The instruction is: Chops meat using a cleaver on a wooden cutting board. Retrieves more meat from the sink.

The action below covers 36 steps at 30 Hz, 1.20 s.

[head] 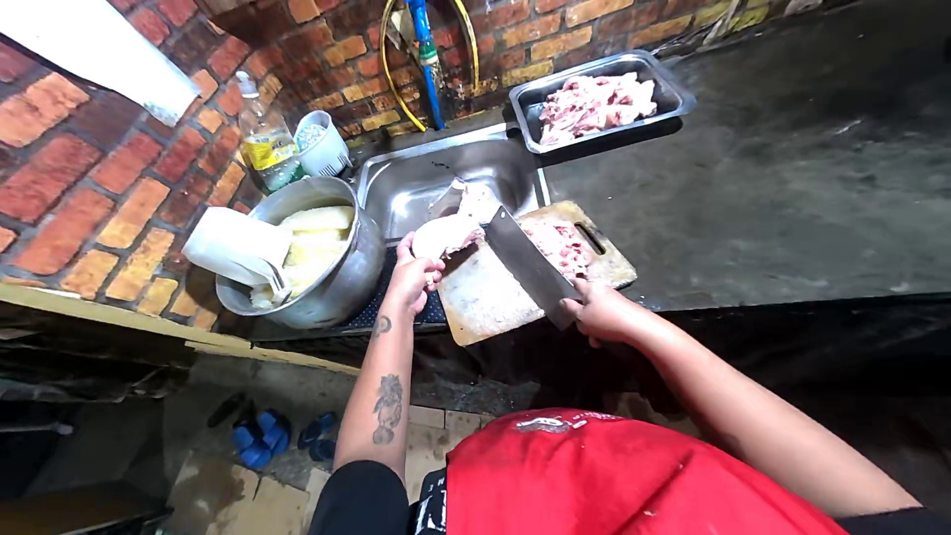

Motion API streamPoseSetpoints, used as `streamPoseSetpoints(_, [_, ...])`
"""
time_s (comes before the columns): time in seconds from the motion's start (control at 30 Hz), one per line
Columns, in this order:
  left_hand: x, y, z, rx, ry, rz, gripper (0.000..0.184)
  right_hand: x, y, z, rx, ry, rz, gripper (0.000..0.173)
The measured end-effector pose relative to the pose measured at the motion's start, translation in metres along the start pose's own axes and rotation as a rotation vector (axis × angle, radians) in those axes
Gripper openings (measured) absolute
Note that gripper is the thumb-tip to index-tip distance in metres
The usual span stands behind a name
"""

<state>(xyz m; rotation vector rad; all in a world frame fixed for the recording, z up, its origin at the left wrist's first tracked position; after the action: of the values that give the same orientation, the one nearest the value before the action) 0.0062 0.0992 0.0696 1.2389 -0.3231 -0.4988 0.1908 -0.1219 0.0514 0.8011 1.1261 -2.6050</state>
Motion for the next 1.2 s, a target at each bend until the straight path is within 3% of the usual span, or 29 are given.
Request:
streamPoseSetpoints(0.1, [0.015, -0.027, 0.036, 0.013, -0.083, 0.005, 0.077, 0.000, -0.001, 0.000, 0.005, 0.015, -0.010, 0.044])
streamPoseSetpoints(0.23, [0.021, -0.079, 0.070, 0.009, -0.121, -0.356, 0.083, 0.008, -0.002, 0.006, -0.038, 0.110, 0.069, 0.039])
streamPoseSetpoints(0.43, [0.012, -0.089, 0.083, 0.091, -0.038, -0.586, 0.064, 0.023, -0.026, 0.023, -0.190, 0.396, 0.255, 0.035])
streamPoseSetpoints(0.57, [0.010, -0.088, 0.077, 0.087, -0.045, -0.657, 0.062, 0.035, -0.044, 0.029, -0.345, 0.524, 0.287, 0.028])
streamPoseSetpoints(0.77, [0.008, -0.088, 0.073, 0.074, -0.071, -0.695, 0.061, 0.058, -0.052, 0.015, -0.178, 0.327, 0.403, 0.032])
streamPoseSetpoints(0.93, [0.008, -0.092, 0.072, 0.087, -0.076, -0.686, 0.061, 0.054, -0.053, 0.019, -0.191, 0.347, 0.398, 0.029])
streamPoseSetpoints(1.07, [0.009, -0.093, 0.075, 0.100, -0.063, -0.686, 0.052, 0.032, -0.074, 0.051, -0.413, 0.615, 0.341, 0.029])
streamPoseSetpoints(1.2, [0.007, -0.097, 0.071, 0.094, -0.091, -0.673, 0.063, -0.001, -0.114, 0.101, -0.795, 1.056, 0.103, 0.032])
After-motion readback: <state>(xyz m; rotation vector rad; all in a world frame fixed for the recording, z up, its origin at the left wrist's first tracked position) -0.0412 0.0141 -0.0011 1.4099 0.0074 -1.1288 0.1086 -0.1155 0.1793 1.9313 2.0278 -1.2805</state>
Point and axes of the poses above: each hand's wrist, its own z-axis away from the middle knuckle, its own x-axis out of the palm, y = z × x, the point moved 2 cm from there along -z, towards the middle knuckle
